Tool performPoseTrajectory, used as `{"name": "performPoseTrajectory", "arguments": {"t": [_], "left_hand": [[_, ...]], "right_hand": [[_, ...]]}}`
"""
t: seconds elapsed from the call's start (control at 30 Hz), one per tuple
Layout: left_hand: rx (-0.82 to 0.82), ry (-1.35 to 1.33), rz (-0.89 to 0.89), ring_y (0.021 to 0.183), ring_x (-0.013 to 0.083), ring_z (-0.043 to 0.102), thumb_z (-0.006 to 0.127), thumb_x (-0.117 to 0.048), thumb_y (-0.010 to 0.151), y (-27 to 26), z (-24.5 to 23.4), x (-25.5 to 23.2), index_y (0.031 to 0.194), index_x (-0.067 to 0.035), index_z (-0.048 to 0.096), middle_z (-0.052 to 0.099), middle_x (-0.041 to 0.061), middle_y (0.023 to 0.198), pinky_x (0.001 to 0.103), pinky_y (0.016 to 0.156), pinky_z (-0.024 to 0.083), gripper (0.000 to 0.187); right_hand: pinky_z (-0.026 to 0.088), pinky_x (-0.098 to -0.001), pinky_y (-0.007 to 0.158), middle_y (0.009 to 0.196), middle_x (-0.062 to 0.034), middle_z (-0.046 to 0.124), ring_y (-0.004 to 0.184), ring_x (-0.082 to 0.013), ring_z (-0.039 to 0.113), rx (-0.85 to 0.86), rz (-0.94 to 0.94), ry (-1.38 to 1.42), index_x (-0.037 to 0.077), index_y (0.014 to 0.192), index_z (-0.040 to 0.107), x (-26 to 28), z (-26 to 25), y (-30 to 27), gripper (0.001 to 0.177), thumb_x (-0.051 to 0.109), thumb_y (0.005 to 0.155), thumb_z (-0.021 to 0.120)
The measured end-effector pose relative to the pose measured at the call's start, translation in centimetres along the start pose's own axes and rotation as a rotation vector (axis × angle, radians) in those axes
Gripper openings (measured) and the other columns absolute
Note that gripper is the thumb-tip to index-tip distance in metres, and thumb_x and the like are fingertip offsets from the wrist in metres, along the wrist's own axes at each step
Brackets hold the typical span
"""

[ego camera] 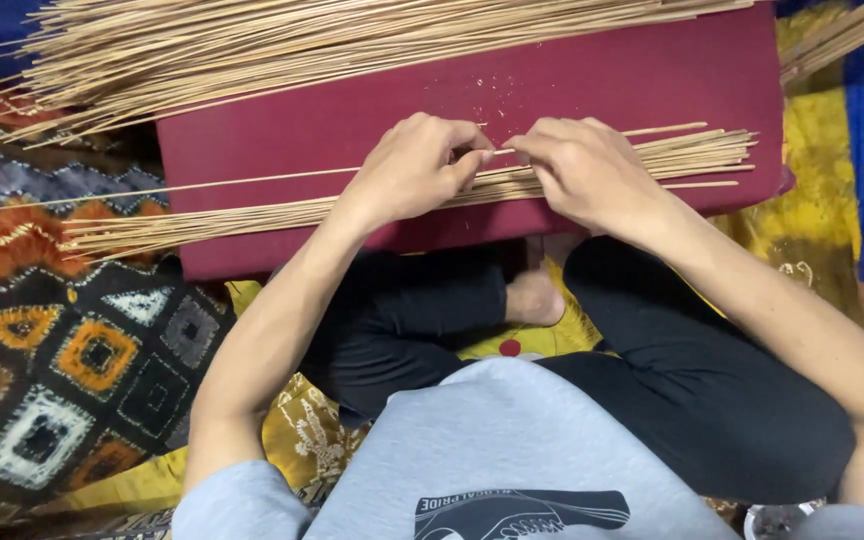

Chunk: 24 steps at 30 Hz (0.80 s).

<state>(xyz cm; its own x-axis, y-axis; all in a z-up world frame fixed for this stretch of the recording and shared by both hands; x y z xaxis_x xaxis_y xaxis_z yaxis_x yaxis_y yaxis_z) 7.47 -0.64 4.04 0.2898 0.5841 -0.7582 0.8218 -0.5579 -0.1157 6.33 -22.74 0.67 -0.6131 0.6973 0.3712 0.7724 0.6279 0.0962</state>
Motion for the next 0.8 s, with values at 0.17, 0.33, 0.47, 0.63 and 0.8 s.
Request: {"name": "performPoseTrajectory", "arguments": {"t": [0.17,0.33,0.47,0.63,0.8], "left_hand": [[-0.027,-0.069,-0.017,0.066,0.0235,0.068,0.061,-0.021,0.094,-0.4,-0.9,0.4,0.092,-0.019,0.076,0.071,-0.002,0.066,0.039,0.072,0.053,0.015],[-0.011,-0.089,-0.041,0.065,0.0217,0.068,0.063,-0.022,0.092,-0.5,-1.0,0.2,0.09,-0.019,0.077,0.07,-0.002,0.065,0.038,0.071,0.053,0.014],[-0.073,-0.124,-0.031,0.06,0.0161,0.062,0.067,-0.022,0.091,-0.6,-1.1,0.5,0.093,-0.012,0.078,0.071,0.002,0.069,0.031,0.06,0.049,0.015],[-0.123,-0.122,0.008,0.049,0.0078,0.053,0.069,-0.02,0.093,-0.7,-1.3,0.1,0.091,-0.005,0.079,0.07,0.0,0.066,0.024,0.046,0.043,0.018],[-0.097,-0.199,-0.053,0.043,0.0021,0.045,0.068,-0.017,0.092,-0.7,-1.3,0.0,0.089,-0.008,0.079,0.076,-0.001,0.066,0.018,0.042,0.038,0.015]], "right_hand": [[0.05,-0.0458,0.088,0.103,-0.0066,0.071,0.099,-0.034,0.068,-0.027,-0.01,0.067,0.011,0.125,0.073,-0.4,-0.9,0.3,0.03,0.005,0.1,0.059],[0.05,-0.0484,0.085,0.101,-0.011,0.072,0.098,-0.0391,0.068,0.008,0.008,0.176,0.011,0.128,0.071,0.8,-2.0,0.3,0.028,0.008,0.105,0.055],[0.048,-0.0436,0.08,0.095,-0.0125,0.075,0.085,-0.0332,0.069,-0.023,0.057,0.003,0.006,0.126,0.075,0.2,-3.3,-0.3,0.026,0.019,0.109,0.061],[0.048,-0.0382,0.077,0.092,-0.0116,0.077,0.073,-0.0245,0.068,-0.067,0.046,-0.102,0.001,0.126,0.077,1.0,-4.1,-0.7,0.027,0.016,0.108,0.064],[0.044,-0.0361,0.069,0.08,-0.0082,0.07,0.066,-0.0216,0.06,-0.135,-0.028,-0.104,0.0,0.121,0.079,1.6,-4.2,-0.8,0.022,0.011,0.104,0.069]]}}
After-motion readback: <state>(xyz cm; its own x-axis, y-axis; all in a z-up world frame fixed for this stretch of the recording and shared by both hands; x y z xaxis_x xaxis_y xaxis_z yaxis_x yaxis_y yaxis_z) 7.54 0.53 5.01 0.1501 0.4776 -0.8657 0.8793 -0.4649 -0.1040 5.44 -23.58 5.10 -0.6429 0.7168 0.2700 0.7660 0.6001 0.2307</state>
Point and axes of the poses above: each hand's wrist, its own y-axis towards the middle knuckle, its own z-axis out of the palm, x = y × z, the point moved 3 cm from there along y, towards the middle knuckle
